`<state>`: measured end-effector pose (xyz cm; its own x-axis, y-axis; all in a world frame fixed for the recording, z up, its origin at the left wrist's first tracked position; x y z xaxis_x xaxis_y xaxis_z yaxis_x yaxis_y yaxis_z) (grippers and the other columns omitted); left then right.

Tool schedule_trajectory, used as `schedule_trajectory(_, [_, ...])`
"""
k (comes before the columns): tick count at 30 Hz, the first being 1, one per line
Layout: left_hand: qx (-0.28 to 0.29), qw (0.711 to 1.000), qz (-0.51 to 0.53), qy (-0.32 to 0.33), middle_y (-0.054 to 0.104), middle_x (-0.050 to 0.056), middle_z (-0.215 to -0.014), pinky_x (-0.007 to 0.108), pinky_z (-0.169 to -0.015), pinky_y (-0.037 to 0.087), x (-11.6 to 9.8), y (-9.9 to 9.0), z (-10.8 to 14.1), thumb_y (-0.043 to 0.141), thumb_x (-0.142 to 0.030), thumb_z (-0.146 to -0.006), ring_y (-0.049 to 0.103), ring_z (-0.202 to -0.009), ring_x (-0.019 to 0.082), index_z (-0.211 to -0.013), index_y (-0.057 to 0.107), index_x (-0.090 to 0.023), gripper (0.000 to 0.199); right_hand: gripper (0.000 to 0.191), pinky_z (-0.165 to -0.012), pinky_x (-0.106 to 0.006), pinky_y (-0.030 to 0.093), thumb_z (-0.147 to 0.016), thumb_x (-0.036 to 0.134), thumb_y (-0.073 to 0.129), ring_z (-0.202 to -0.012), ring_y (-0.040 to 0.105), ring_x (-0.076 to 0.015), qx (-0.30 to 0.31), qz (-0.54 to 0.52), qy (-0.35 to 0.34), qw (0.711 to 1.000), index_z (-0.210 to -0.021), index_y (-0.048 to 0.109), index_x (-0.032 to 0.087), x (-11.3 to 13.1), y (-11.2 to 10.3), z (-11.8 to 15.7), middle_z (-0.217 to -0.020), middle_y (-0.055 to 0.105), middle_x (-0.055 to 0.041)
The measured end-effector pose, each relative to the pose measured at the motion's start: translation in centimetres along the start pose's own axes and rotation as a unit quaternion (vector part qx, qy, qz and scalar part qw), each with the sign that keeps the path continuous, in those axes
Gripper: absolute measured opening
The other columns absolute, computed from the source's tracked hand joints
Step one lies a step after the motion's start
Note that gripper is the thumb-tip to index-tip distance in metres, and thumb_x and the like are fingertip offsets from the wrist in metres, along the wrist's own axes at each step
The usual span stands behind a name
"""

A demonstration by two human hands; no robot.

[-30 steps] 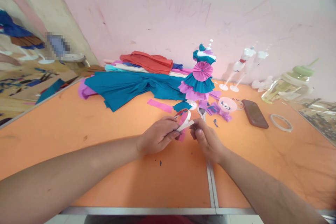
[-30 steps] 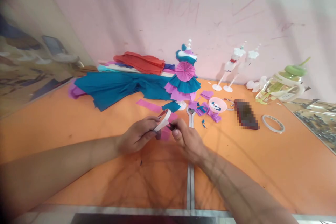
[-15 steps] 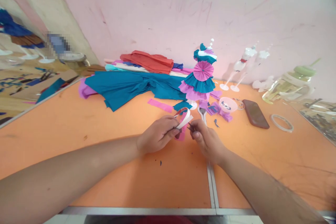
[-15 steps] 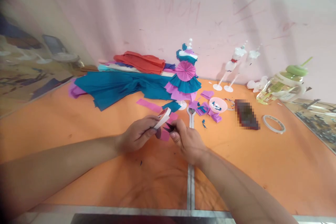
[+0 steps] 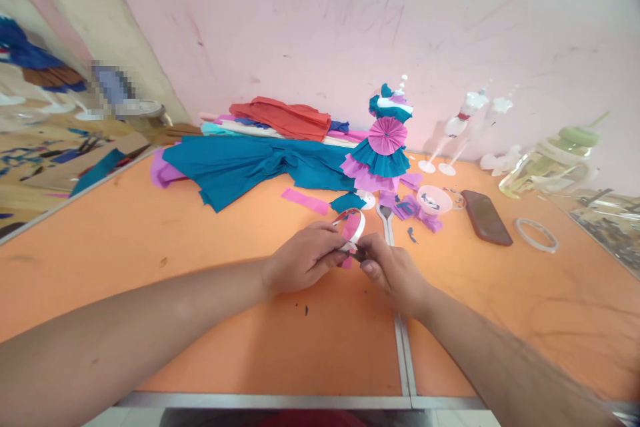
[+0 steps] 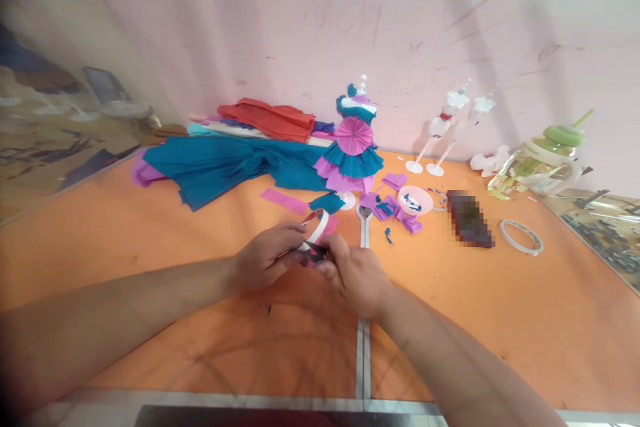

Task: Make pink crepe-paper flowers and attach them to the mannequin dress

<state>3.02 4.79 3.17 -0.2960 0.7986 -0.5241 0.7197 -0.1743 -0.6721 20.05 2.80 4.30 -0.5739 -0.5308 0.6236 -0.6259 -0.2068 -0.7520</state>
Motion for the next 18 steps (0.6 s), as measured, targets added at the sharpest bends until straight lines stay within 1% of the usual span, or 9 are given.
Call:
schedule_trajectory(3, [-0.006,1.000,-0.006,-0.007,0.073,0.003,-0.081,0.034,-0.094,0.048,-0.06,-0.18,-0.03,0.046,-0.026,-0.101,0.065,-0.085,0.019,-0.097,0.069,-0.019,0.024,0.039,-0.061,-0.031,0.043,-0.102,0.053,0.034,-0.067,0.061,-0.0188,0.026,-0.007,0.019,0.999,-0.113,0.050,0.020,-0.19,0.16,-0.03,-0.087,0.069,-0.0048])
schedule_trajectory(6, [-0.019,1.000,-0.017,-0.018,0.070,0.003,-0.077,0.034,-0.094,0.047,-0.01,-0.40,0.03,0.047,-0.027,-0.101,0.064,-0.084,0.019,-0.088,0.068,-0.019,0.026,0.037,-0.059,-0.030,0.040,-0.101,0.053,0.034,-0.063,0.057,-0.0175,0.002,-0.003,0.047,0.999,-0.112,0.048,0.021,-0.74,-0.20,-0.14,-0.081,0.065,-0.0025])
schedule_trajectory(8, [-0.016,0.999,-0.021,-0.017,0.070,0.003,-0.077,0.033,-0.094,0.047,0.03,-0.39,0.06,0.047,-0.026,-0.101,0.063,-0.085,0.018,-0.088,0.068,-0.019,0.026,0.035,-0.059,-0.030,0.039,-0.101,0.052,0.035,-0.062,0.054,-0.0165,0.002,-0.003,0.046,0.999,-0.111,0.048,0.022,-0.93,-0.21,-0.20,-0.079,0.063,-0.0009])
schedule_trajectory(12, [-0.009,1.000,-0.029,0.007,0.071,0.002,-0.077,0.034,-0.095,0.046,0.05,-0.19,0.04,0.048,-0.024,-0.101,0.064,-0.081,0.018,-0.091,0.068,-0.019,0.024,0.033,-0.059,-0.029,0.039,-0.100,0.052,0.038,-0.061,0.052,-0.0159,0.016,-0.008,0.037,0.999,-0.113,0.047,0.023,-0.94,0.00,-0.18,-0.079,0.063,0.0002])
schedule_trajectory(16, [0.005,0.999,-0.029,0.023,0.072,0.000,-0.076,0.033,-0.095,0.044,-0.10,-0.05,-0.11,0.051,-0.023,-0.100,0.061,-0.073,0.016,-0.089,0.067,-0.019,0.020,0.030,-0.058,-0.029,0.039,-0.100,0.051,0.039,-0.060,0.054,-0.0166,0.010,-0.004,0.052,0.999,-0.105,0.050,0.023,-0.87,-0.07,-0.14,-0.076,0.063,0.0000])
schedule_trajectory(18, [0.001,0.999,-0.030,0.024,0.072,-0.001,-0.075,0.032,-0.095,0.044,-0.21,-0.14,-0.17,0.052,-0.023,-0.100,0.060,-0.071,0.015,-0.088,0.066,-0.020,0.019,0.028,-0.057,-0.028,0.038,-0.100,0.050,0.041,-0.058,0.054,-0.0165,0.003,0.001,0.062,0.998,-0.101,0.050,0.024,-0.83,-0.18,-0.19,-0.073,0.063,0.0010])
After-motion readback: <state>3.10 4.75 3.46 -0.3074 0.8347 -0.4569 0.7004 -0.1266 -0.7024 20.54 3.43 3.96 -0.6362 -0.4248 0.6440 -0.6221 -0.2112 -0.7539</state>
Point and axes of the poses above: each hand's wrist, its own z-axis away from the middle knuckle, its own y-axis out of the palm, x = y × z, the point moved 5 cm from there along -z, towards the middle knuckle
